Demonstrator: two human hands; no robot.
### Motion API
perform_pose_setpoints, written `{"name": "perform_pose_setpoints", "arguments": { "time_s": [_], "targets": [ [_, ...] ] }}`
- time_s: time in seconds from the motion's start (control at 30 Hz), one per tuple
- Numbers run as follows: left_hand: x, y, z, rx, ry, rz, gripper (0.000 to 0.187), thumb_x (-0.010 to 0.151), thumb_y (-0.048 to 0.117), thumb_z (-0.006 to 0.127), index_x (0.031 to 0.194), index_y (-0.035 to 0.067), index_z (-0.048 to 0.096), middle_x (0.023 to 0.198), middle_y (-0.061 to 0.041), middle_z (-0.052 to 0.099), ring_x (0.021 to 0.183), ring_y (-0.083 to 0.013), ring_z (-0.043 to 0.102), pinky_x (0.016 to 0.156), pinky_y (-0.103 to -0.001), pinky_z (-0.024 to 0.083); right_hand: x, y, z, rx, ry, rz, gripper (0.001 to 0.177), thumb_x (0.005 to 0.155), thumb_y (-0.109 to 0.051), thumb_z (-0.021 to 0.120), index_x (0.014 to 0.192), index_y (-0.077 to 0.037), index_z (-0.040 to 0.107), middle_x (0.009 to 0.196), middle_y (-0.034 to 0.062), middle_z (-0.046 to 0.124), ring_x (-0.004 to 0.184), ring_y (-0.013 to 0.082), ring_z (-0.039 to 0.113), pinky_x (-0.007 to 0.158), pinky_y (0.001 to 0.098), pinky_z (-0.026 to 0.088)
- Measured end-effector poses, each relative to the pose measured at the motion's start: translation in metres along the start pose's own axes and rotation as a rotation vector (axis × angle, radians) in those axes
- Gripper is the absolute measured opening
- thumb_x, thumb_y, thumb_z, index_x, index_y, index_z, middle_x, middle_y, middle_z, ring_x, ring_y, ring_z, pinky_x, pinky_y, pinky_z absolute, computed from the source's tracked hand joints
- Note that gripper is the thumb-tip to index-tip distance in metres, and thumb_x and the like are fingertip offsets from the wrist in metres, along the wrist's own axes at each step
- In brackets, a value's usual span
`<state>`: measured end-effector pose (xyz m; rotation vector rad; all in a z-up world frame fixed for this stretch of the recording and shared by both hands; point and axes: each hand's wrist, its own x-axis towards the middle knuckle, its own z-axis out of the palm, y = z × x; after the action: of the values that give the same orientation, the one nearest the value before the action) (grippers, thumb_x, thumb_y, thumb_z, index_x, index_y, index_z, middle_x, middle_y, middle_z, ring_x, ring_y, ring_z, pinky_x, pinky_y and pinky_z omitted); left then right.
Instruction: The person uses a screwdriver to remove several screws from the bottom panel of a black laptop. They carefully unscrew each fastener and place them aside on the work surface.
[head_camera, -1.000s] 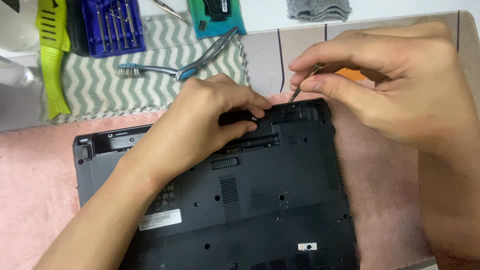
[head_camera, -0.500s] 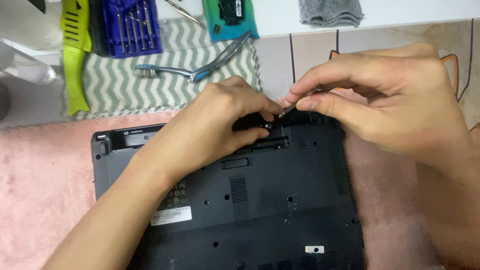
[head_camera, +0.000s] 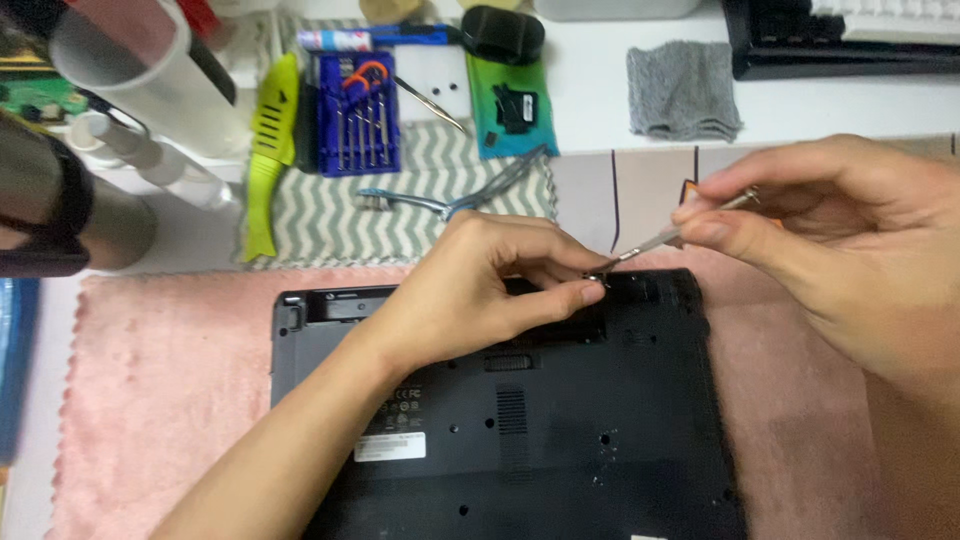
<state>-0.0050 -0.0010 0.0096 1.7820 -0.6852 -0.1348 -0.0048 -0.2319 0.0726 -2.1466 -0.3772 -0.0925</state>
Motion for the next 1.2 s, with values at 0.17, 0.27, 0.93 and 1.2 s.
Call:
{"name": "perform_pose_setpoints", "arguments": {
  "time_s": [0.17, 0.27, 0.93, 1.2],
  "targets": [
    [-0.001, -0.001, 0.003, -0.244, 0.091, -0.071, 0.016, 0.090, 0.015, 0.077, 0.103, 0.007, 0.079, 0.104, -0.009, 0.080, 0.094, -0.0115, 0.075, 0.079, -0.019, 0.060, -0.001, 0.016, -0.005, 0.087, 0.066, 0.062, 0.019, 0.094, 0.009, 0.076, 0.106, 0.006, 0.062, 0.100, 0.0179, 0.071, 0.097, 0.0227, 0.077, 0.093, 0.0260, 0.064],
    [0.000, -0.002, 0.004, -0.214, 0.117, -0.049, 0.013, 0.089, 0.020, 0.077, 0.098, 0.010, 0.080, 0.104, -0.012, 0.082, 0.099, -0.0141, 0.078, 0.090, -0.020, 0.060, -0.004, 0.031, -0.002, 0.179, 0.152, 0.076, 0.018, 0.095, 0.003, 0.077, 0.104, 0.001, 0.062, 0.103, 0.0136, 0.069, 0.095, 0.0184, 0.073, 0.092, 0.0248, 0.064],
    [0.002, -0.005, 0.006, -0.549, 0.147, -0.313, 0.019, 0.089, 0.011, 0.075, 0.102, -0.002, 0.079, 0.089, -0.021, 0.082, 0.082, -0.0204, 0.081, 0.079, -0.025, 0.069, 0.001, 0.012, 0.025, 0.099, -0.258, 0.184, 0.029, 0.098, -0.014, 0.060, 0.122, -0.009, 0.076, 0.095, 0.0051, 0.072, 0.084, 0.0121, 0.069, 0.078, 0.0237, 0.058],
    [0.001, 0.000, 0.005, -0.461, 0.182, -0.264, 0.022, 0.089, 0.014, 0.074, 0.105, -0.001, 0.079, 0.092, -0.014, 0.083, 0.078, -0.0124, 0.077, 0.076, -0.020, 0.066, -0.002, 0.009, 0.029, 0.119, -0.177, 0.113, 0.033, 0.076, -0.008, 0.086, 0.109, -0.003, 0.080, 0.098, 0.0051, 0.077, 0.070, 0.0080, 0.067, 0.067, 0.0173, 0.054]
  ]
}}
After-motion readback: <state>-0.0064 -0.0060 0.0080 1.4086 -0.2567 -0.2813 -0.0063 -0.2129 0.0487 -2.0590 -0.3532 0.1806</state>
